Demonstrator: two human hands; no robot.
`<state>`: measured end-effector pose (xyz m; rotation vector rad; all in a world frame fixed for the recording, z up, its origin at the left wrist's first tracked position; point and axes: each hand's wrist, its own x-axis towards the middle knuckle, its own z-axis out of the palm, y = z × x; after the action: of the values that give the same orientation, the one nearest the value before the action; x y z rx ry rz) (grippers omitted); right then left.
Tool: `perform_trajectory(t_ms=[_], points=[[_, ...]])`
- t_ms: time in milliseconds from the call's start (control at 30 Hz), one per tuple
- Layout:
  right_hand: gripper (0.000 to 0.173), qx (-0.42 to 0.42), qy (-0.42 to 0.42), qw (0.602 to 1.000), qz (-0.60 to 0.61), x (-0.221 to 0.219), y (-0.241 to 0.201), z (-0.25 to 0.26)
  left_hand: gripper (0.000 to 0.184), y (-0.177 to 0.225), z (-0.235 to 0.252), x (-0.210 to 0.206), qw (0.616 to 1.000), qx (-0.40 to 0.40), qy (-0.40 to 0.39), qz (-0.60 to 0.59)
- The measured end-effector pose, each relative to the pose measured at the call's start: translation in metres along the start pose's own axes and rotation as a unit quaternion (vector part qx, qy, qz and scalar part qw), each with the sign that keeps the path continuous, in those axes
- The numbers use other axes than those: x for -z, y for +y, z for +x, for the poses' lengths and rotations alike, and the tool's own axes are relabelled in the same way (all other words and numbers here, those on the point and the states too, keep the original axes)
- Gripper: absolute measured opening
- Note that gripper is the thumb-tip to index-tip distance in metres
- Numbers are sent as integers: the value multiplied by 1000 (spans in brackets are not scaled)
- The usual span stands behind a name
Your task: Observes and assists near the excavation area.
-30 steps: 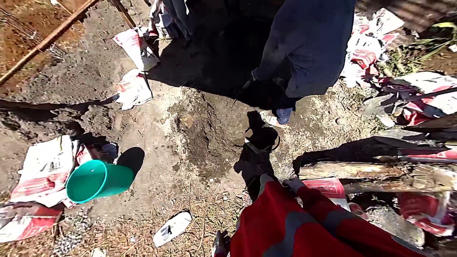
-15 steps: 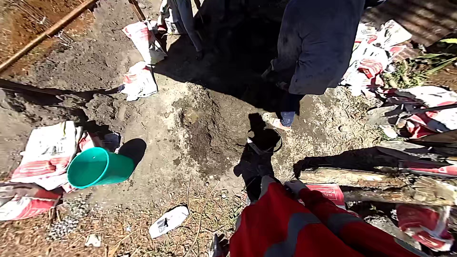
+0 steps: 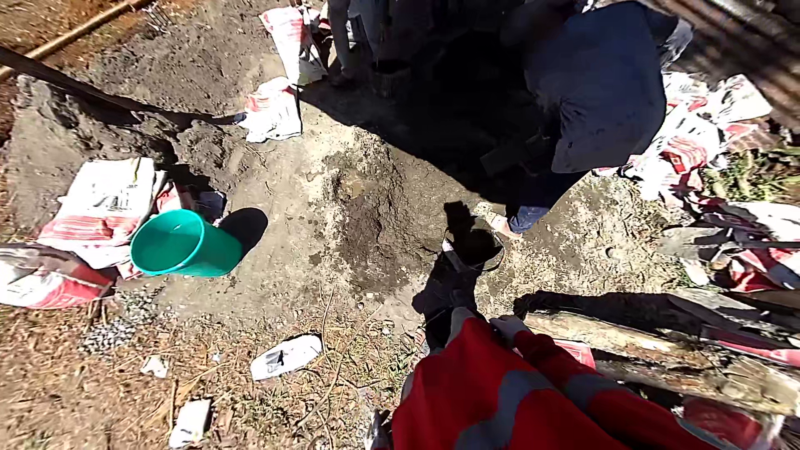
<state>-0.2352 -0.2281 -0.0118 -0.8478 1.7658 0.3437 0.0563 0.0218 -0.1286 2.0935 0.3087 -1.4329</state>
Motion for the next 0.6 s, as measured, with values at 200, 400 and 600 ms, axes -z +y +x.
perform_trajectory(t_ms=[200,400,600], points=[[48,48,-33,985,-163,4,-11,-7,65,0,10,0,999,8,20,-34],[53,32,7,998,-54,-11,54,110,65,6,19,2,1000,20,18,-11],[52,28,6,999,-46,-12,55,105,68,15,22,7,1000,17,0,12]])
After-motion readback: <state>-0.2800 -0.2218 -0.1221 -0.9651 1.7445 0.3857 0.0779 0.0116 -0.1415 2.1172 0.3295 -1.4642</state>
